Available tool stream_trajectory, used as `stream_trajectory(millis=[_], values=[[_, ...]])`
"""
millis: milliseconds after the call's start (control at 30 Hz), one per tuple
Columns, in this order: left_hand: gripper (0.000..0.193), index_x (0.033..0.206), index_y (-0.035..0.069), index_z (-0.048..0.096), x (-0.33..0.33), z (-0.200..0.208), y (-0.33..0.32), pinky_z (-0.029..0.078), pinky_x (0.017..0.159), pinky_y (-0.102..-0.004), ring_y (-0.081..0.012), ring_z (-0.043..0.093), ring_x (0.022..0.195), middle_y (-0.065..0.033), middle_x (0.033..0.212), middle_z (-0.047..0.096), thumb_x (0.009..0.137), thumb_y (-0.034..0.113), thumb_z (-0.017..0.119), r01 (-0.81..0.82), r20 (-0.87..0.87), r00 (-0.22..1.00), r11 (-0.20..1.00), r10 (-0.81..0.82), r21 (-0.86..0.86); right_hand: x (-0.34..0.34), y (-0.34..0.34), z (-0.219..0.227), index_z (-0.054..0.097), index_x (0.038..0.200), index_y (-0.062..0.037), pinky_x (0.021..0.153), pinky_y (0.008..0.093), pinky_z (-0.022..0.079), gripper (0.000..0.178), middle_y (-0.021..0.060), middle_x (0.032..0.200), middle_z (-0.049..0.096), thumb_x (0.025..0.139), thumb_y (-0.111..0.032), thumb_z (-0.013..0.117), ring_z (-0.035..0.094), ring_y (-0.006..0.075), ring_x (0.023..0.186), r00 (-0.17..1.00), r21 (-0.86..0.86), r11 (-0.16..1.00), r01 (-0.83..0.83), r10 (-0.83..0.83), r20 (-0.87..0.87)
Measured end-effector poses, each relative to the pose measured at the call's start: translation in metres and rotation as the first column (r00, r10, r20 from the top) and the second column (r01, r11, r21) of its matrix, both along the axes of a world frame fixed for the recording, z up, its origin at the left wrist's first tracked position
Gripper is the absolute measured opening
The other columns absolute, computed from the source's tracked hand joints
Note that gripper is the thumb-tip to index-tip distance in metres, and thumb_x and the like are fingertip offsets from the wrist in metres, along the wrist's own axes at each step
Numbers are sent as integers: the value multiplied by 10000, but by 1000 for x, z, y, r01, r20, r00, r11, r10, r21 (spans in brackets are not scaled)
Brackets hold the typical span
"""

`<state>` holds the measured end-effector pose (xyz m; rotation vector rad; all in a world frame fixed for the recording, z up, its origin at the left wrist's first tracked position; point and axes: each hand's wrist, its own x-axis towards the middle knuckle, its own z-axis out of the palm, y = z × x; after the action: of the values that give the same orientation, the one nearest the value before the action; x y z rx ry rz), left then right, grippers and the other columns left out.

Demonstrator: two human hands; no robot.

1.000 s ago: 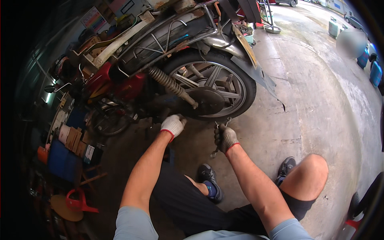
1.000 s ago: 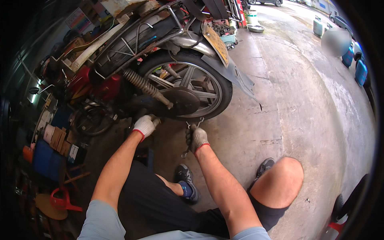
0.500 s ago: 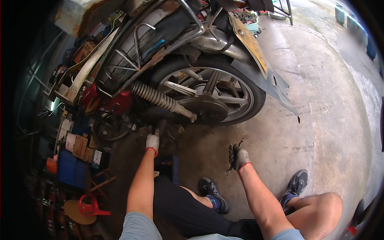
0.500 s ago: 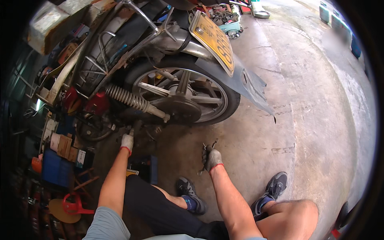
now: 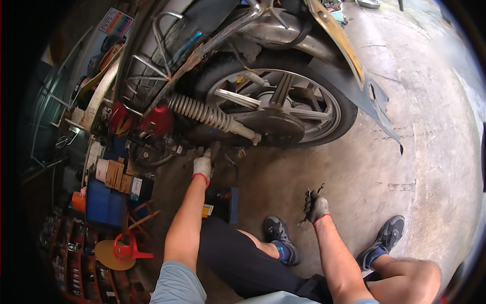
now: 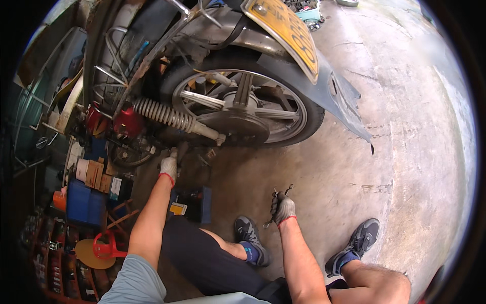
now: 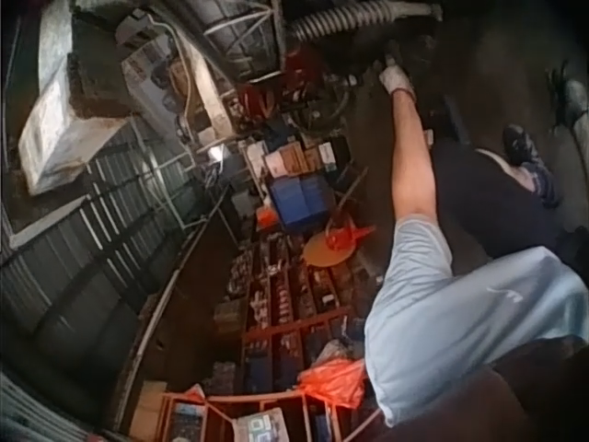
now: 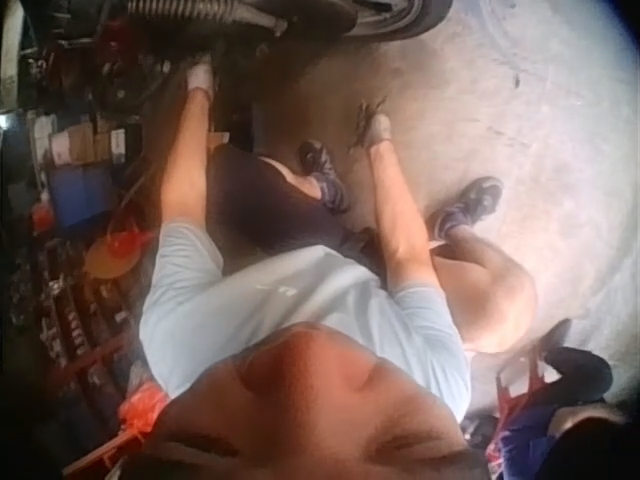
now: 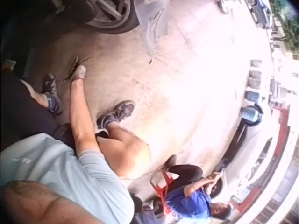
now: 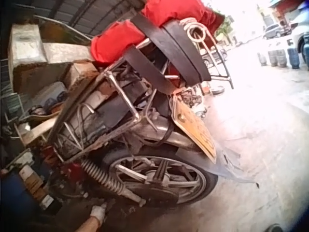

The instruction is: Repairing a motorcycle rear wheel area using wrenches.

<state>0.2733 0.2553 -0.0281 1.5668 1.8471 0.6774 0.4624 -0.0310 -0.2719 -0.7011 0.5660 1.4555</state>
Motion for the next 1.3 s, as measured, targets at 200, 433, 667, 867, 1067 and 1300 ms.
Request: stream_trajectory(millis=[200, 433, 667, 867, 1067, 1300], values=[[489, 997, 58, 617, 7, 2, -2, 345, 375, -319, -174, 487, 426, -43, 648, 541, 898, 535, 583, 22, -80, 997, 999, -18, 50, -8, 9, 4, 578, 869, -134, 383, 260, 300, 229, -30, 591, 479, 985, -296, 464, 380, 116, 427, 999, 21, 1000, -23, 23, -29], [441, 998, 29, 603, 2, 2, -12, 359, 385, -298, -136, 501, 451, -36, 709, 556, 888, 454, 641, 94, 44, 994, 995, -96, 40, -29, 21, -7, 586, 872, -137, 385, 267, 301, 243, -33, 581, 478, 983, -301, 445, 384, 119, 423, 996, 37, 995, -89, 90, -27], [352, 948, 4, 612, 0, -4, 0, 380, 419, -302, -136, 517, 479, -38, 704, 567, 881, 343, 678, 205, -260, 951, 972, -169, 118, -24, 28, -6, 592, 845, -142, 385, 269, 308, 243, -33, 579, 491, 973, -303, 464, 397, 121, 425, 996, 7, 997, -83, 83, -32], [309, 875, -75, 629, 49, 33, -17, 446, 689, -416, -302, 630, 776, -221, 810, 644, 837, 218, 720, 554, -324, 830, 603, -453, 574, -27, 31, -8, 595, 840, -148, 390, 263, 312, 233, -35, 582, 498, 971, -292, 468, 412, 115, 439, 994, 5, 995, -97, 97, -54], [225, 1030, -39, 607, 31, 48, -45, 483, 704, -355, -174, 610, 811, -48, 915, 655, 875, 117, 652, 467, 352, 813, 880, -464, 81, -11, 23, 15, 579, 866, -154, 388, 247, 303, 233, -42, 611, 494, 997, -305, 458, 393, 94, 445, 999, 43, 999, -6, 8, -46], [366, 1019, -48, 658, -95, -17, -61, 491, 832, -458, -445, 618, 985, -302, 969, 652, 909, 296, 599, 442, -518, 745, 893, -419, -86, 25, -2, 17, 574, 916, -162, 401, 234, 306, 228, -64, 624, 481, 1006, -340, 461, 382, 79, 455, 995, 7, 996, 88, -88, 41]])
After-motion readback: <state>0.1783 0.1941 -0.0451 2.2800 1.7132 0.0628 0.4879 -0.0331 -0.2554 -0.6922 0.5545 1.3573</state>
